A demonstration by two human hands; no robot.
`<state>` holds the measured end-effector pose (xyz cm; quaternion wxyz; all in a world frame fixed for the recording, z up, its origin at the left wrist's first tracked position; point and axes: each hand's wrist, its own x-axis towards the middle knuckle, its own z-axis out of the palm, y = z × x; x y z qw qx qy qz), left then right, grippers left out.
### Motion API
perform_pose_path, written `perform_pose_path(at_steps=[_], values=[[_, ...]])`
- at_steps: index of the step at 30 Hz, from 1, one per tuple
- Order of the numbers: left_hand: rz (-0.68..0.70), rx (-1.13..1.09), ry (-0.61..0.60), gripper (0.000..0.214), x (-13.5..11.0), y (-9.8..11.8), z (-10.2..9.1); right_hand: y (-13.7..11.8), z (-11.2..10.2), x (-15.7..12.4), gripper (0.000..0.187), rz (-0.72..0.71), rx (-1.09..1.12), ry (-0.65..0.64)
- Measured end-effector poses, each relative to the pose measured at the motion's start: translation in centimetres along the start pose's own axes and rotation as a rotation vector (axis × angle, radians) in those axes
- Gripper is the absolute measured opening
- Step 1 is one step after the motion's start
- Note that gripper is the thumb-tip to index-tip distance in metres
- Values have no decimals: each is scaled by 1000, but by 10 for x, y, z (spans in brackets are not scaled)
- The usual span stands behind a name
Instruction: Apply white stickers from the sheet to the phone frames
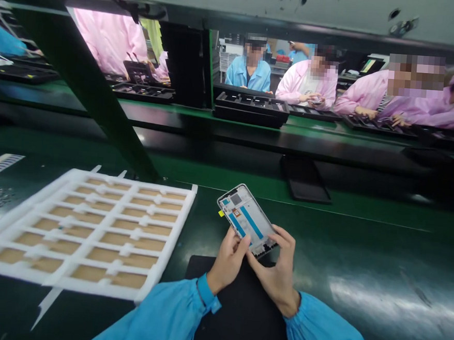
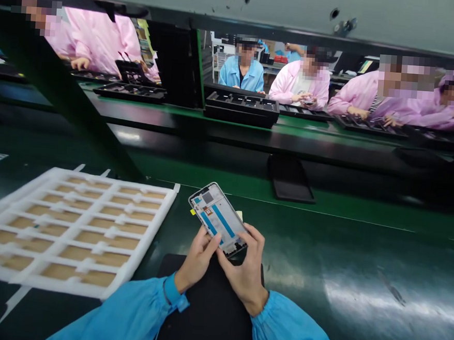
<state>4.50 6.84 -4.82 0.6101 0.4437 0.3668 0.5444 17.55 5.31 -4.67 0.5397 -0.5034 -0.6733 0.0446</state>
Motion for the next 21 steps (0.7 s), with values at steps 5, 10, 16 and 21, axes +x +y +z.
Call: perform_pose_path(at_steps=[5,10,16,21], values=[[-16,-16,-11,46,1,0,1,1,1,-3,50,-60,-67,16],[-9,-9,-17,45,1,-3,1,2,-1,-3,53,-67,-79,-5],[47,85,92,43,2,-1,-1,7,-1,-6,61,7,18,-115],[94,200,286,44,7,1,-3,17,-5,4,43,120,69,-123]])
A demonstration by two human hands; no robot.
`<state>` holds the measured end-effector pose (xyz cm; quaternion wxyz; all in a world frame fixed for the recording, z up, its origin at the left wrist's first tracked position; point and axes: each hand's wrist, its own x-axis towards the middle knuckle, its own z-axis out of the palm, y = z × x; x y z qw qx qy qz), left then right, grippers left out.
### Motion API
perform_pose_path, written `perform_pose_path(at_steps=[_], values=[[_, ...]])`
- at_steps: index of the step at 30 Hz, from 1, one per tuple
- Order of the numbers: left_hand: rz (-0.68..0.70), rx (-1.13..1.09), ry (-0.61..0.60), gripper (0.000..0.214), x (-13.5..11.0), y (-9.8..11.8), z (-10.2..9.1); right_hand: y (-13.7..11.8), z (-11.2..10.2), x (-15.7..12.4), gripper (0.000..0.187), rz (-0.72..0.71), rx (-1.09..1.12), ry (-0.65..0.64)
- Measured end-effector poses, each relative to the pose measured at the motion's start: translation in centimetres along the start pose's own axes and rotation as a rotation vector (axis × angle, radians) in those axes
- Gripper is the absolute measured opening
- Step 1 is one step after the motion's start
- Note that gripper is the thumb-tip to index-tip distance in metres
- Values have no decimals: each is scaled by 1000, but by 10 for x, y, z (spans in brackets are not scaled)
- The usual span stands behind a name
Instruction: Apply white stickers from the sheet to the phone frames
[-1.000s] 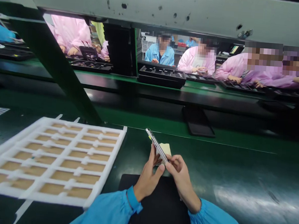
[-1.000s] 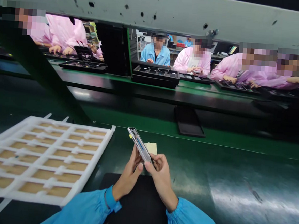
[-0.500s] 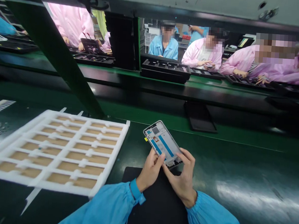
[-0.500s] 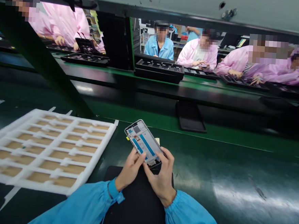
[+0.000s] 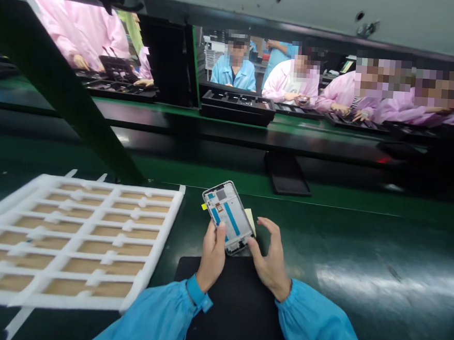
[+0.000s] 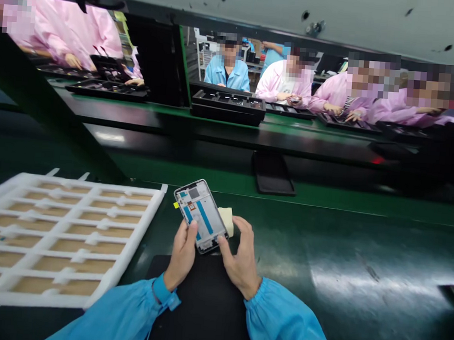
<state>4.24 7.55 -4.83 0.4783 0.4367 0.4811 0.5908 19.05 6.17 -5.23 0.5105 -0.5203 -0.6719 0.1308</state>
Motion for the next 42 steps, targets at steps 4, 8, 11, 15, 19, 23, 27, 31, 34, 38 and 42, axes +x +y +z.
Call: perform_pose_path(at_steps=[4,8,11,15,19,23,27,31,34,38,42], values=[[56,100,-14,38,5,12,-6,14,-17,21,23,111,-4,90],[54,281,-252,34,8,43,-23,33,-31,38,17,123,-11,-69],[17,472,-588,35,0,65,-33,42,-29,46,13,78,-3,-259],[55,661,-1002,31,-20,73,-36,38,-15,56,10,30,-38,-398],[112,687,-1040,24,-22,62,-39,27,4,67,9,-43,-87,-539],[176,758,-887,29,-6,42,-46,26,22,81,11,-94,-174,-585],[158,826,-892,33,3,26,-49,29,36,88,14,-131,-230,-605],[148,854,-908,34,2,24,-48,26,43,84,14,-198,-219,-664],[155,858,-907,34,1,25,-47,23,47,80,16,-225,-202,-690],[166,815,-900,31,1,24,-48,23,54,74,16,-180,-185,-659],[142,816,-903,29,4,22,-48,26,60,68,12,-75,-99,-573]])
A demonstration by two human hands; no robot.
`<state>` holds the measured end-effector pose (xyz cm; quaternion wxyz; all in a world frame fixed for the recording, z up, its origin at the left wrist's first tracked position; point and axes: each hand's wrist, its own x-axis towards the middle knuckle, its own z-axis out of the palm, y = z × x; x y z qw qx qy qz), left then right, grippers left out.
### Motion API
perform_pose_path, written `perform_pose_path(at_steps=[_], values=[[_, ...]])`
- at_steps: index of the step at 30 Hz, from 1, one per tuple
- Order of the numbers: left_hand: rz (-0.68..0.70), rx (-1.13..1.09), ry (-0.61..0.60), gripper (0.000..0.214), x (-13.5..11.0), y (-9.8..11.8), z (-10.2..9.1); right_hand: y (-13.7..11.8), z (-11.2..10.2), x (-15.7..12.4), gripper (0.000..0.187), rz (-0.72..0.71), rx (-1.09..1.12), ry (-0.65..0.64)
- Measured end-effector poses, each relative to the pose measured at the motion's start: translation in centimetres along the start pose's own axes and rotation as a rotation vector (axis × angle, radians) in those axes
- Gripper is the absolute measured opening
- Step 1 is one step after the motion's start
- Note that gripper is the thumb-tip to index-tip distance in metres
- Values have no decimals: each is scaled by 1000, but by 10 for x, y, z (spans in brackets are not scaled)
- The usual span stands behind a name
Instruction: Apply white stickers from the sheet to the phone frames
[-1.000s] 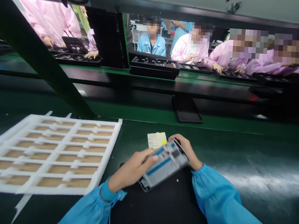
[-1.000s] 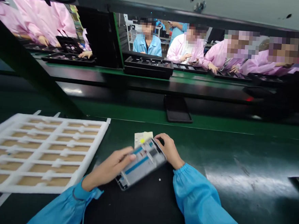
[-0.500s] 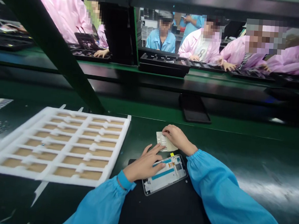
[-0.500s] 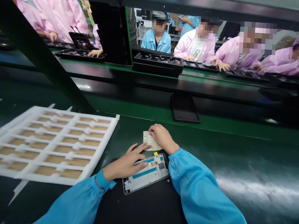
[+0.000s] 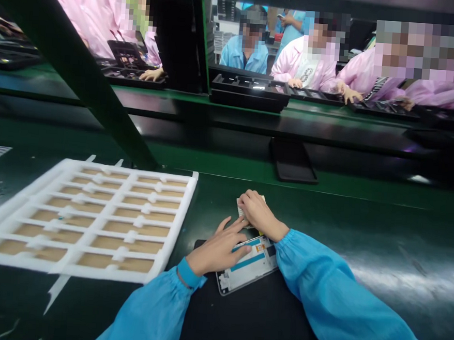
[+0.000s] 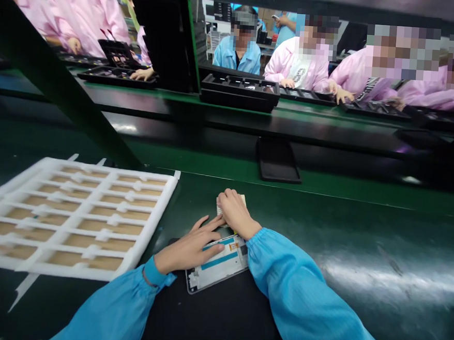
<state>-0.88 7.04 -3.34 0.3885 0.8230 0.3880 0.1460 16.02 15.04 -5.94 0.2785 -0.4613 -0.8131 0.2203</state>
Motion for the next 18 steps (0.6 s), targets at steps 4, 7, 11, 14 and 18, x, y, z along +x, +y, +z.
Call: perform_pose_path(at_steps=[4,7,11,14,18], values=[[1,3,-12,29,1,0,-1,0,-1,3,13,110,207,145],[18,3,2,29,1,-2,1,-6,-12,0,14,175,376,268],[26,61,29,31,-1,-2,2,-20,-39,-26,19,214,516,395],[29,76,76,31,-6,7,-3,-34,-62,-61,19,232,549,453],[4,105,83,29,-19,38,-10,-58,-87,-110,11,192,398,464]])
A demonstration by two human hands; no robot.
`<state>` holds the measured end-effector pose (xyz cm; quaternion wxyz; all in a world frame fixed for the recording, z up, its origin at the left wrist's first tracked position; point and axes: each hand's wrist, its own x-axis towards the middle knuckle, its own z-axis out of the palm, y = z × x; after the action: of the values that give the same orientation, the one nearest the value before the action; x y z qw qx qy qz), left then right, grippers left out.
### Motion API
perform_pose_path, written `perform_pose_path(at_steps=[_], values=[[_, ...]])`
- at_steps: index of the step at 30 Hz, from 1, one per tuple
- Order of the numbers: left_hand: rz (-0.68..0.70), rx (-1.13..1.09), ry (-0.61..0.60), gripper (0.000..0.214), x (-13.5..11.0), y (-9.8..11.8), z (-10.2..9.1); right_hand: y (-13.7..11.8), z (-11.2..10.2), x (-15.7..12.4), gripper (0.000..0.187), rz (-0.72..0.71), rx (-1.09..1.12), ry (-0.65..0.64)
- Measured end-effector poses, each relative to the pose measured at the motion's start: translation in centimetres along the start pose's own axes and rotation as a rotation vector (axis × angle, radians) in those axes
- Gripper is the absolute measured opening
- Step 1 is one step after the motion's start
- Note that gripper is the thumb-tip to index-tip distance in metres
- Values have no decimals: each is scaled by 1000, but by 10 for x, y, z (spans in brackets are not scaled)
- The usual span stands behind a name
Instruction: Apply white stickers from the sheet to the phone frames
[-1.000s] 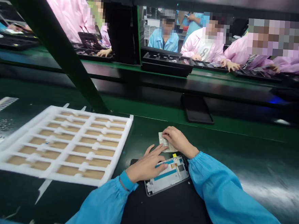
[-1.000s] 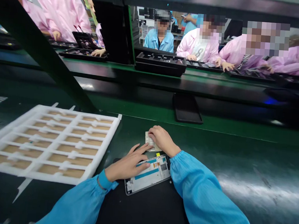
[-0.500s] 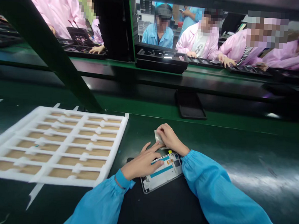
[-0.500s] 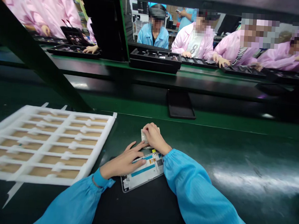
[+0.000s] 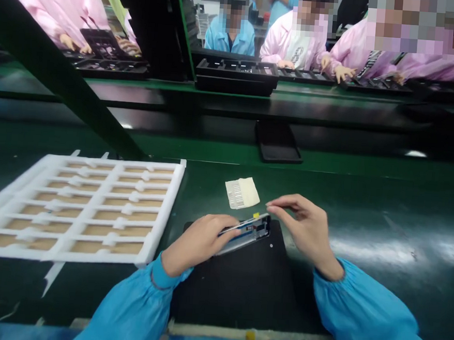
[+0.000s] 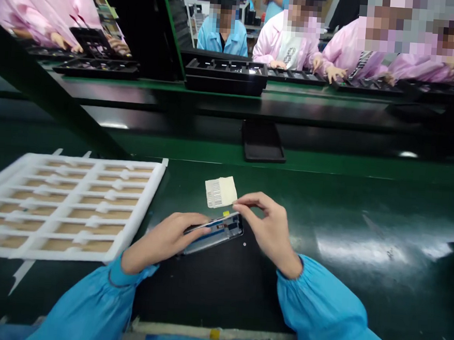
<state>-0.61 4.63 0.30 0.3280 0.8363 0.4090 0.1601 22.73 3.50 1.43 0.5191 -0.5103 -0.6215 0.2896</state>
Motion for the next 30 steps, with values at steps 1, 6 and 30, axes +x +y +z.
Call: perform_pose_path(at_steps=[1,6,30], values=[[-9,39,4,27,-4,9,-1,-7,-6,-10,12,-46,-50,-22],[49,203,8,25,-21,35,7,-29,-16,-44,23,-330,-297,-214],[238,201,293,22,-39,29,38,-53,-3,-57,17,-296,-760,-615]])
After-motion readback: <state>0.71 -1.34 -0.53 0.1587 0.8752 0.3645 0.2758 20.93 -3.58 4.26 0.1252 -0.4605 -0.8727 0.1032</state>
